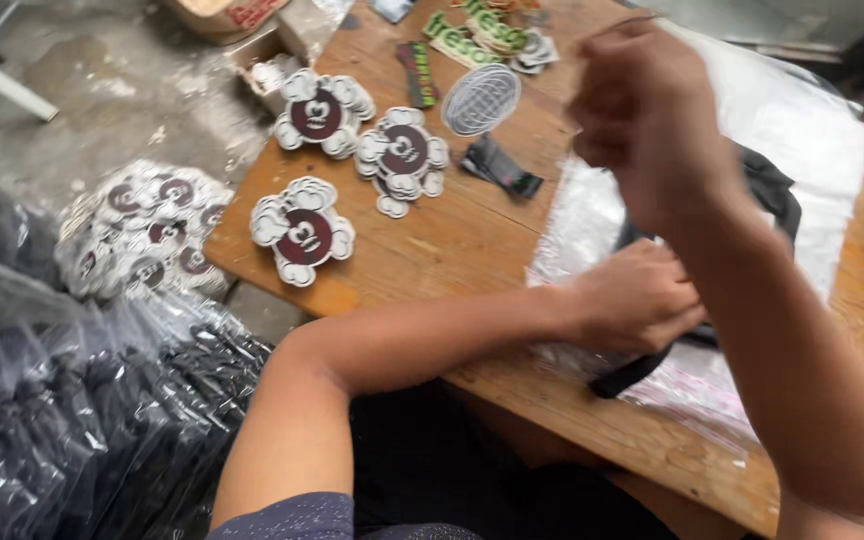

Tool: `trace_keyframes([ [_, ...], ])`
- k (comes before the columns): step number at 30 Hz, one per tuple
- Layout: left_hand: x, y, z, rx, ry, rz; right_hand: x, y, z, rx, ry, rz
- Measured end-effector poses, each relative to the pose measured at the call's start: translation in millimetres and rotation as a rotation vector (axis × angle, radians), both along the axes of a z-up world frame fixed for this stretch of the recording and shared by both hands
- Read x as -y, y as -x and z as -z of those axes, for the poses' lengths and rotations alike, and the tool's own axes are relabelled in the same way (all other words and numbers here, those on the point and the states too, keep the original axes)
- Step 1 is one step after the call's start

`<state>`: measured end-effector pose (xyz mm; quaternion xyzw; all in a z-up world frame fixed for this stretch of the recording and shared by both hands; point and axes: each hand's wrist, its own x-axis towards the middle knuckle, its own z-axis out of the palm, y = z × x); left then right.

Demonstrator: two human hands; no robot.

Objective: The person attaches a skull-shaped keychain to a small black bag, places the bag into a plastic mailer, seals it, and sets it aside. This process is repeated for multiple bags with different printed designs.

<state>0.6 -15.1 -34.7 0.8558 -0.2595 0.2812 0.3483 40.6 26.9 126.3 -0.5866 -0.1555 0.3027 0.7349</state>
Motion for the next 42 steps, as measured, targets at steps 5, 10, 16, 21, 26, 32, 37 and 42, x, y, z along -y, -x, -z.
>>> trace_keyframes([
  [5,13,-24,45,-0.21,0.002,0.158,-69,25,67,0.973,0.683,-0.352],
  [10,11,-27,56,-0.187,-0.005,0.092,-98,34,102,1.216,1.011,-0.395],
  [16,20,-27,58,-0.143,-0.023,0.029,-97,24,118,1.265,1.095,-0.376],
  [21,26,-27,54,-0.104,-0.045,-0.013,-91,18,129,1.456,0.901,-0.265],
  [26,18,-23,44,-0.107,-0.08,0.026,-95,14,123,1.248,1.071,-0.354],
  [32,7,-18,30,-0.103,-0.062,0.055,-95,9,114,1.115,0.967,-0.278],
  [37,5,-16,25,-0.103,0.08,0.087,-92,-9,100,0.85,0.869,-0.345],
  [42,3,-16,19,-0.102,0.214,0.131,-71,-5,52,0.507,0.744,-0.452],
])
